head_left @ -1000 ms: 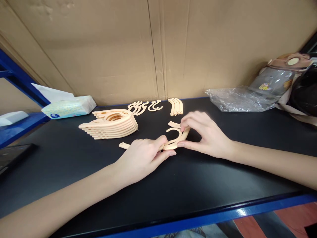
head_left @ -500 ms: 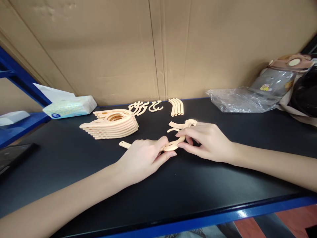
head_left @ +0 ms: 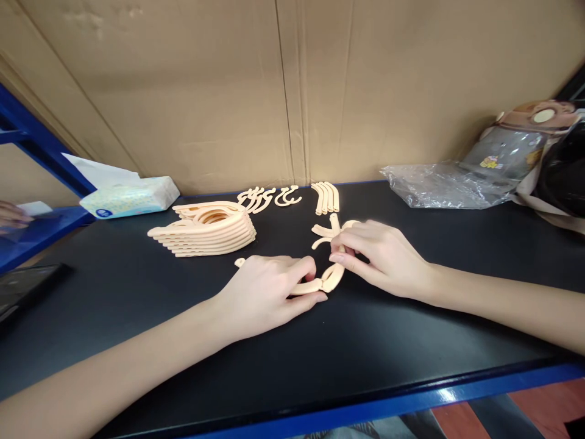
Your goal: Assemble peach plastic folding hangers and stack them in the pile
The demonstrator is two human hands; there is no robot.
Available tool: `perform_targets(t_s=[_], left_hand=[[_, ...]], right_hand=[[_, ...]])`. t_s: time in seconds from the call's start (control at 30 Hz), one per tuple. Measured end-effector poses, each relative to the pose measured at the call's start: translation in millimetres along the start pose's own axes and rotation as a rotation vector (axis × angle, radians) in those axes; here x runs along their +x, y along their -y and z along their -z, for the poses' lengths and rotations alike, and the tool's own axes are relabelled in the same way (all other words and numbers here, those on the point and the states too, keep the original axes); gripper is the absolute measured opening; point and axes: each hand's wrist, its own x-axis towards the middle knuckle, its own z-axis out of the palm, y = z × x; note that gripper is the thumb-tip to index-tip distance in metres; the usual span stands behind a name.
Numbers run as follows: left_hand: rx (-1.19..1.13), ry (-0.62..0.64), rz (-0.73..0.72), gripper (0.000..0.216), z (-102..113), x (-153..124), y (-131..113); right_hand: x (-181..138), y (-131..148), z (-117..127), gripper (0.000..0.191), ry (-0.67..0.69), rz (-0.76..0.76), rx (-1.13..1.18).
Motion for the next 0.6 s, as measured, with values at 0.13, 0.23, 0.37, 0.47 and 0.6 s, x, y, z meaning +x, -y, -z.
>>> perform_targets(t_s=[0.13, 0.23, 0.37, 0.47, 0.6], left_hand=[[0.014, -0.049, -0.058, 0.027, -0.2, 0.1, 2.3], [0.028, -0.076, -0.098, 0.031, 0.0, 0.6, 2.6], [0.038, -0.112, -0.15, 0.034, 1.1, 0.8, 3.1], [0.048, -0.124, -0.148, 0.035, 1.6, 0.8, 5.0], [0.04, -0.104, -0.114, 0.036, 1.4, 1.4, 10.2]], right_hand=[[-0.9, 0.0, -0.3, 0.027, -0.029, -0.018, -0.025], [-1.1, -0.7, -1.3, 0.021, -0.022, -0.019, -0.044], [-1.4, -1.9, -1.1, 0.012, 0.034, -0.052, -0.044], [-2.0, -3.3, 0.4, 0.012, 0.076, -0.084, -0.024], [-2.5, -6.2, 2.2, 0.009, 0.092, -0.081, -0.066]])
